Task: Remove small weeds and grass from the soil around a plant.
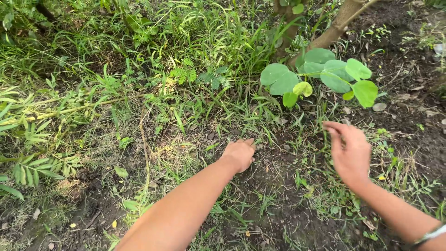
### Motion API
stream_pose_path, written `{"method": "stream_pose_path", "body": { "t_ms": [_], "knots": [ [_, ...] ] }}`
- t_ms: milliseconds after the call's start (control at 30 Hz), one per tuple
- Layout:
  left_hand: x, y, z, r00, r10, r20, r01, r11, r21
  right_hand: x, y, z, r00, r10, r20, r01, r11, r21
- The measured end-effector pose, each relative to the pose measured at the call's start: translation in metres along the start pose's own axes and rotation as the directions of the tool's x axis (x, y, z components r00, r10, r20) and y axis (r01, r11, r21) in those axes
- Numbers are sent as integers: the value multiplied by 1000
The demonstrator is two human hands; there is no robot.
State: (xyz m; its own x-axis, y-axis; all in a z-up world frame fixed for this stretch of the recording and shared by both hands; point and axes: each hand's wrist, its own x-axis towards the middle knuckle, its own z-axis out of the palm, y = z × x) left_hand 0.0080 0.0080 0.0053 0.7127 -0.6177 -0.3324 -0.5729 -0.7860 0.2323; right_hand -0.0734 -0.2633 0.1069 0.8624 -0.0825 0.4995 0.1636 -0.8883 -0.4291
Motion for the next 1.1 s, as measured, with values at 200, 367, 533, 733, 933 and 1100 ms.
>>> {"method": "stream_pose_path", "body": {
  "t_ms": [200,367,533,733,933,1100],
  "knots": [
    [2,4,-8,994,-36,108,34,999,23,-37,81,-9,885,377,272,-190,827,-529],
    [1,4,-10,993,-41,109,39,999,17,-26,48,0,931,212,297,-72,905,-420],
    [-5,1,-17,997,-21,71,22,1000,-7,-3,-3,43,937,29,348,13,993,-116],
    [-11,-1,-19,993,-33,111,38,998,-50,-6,7,124,837,-190,512,156,982,110],
    [-17,-5,-16,999,-21,41,25,995,-98,5,-9,138,760,-95,643,33,994,108],
    [-16,-7,-13,999,-2,36,7,992,-128,12,-6,141,780,12,625,-62,996,58]
  ]
}}
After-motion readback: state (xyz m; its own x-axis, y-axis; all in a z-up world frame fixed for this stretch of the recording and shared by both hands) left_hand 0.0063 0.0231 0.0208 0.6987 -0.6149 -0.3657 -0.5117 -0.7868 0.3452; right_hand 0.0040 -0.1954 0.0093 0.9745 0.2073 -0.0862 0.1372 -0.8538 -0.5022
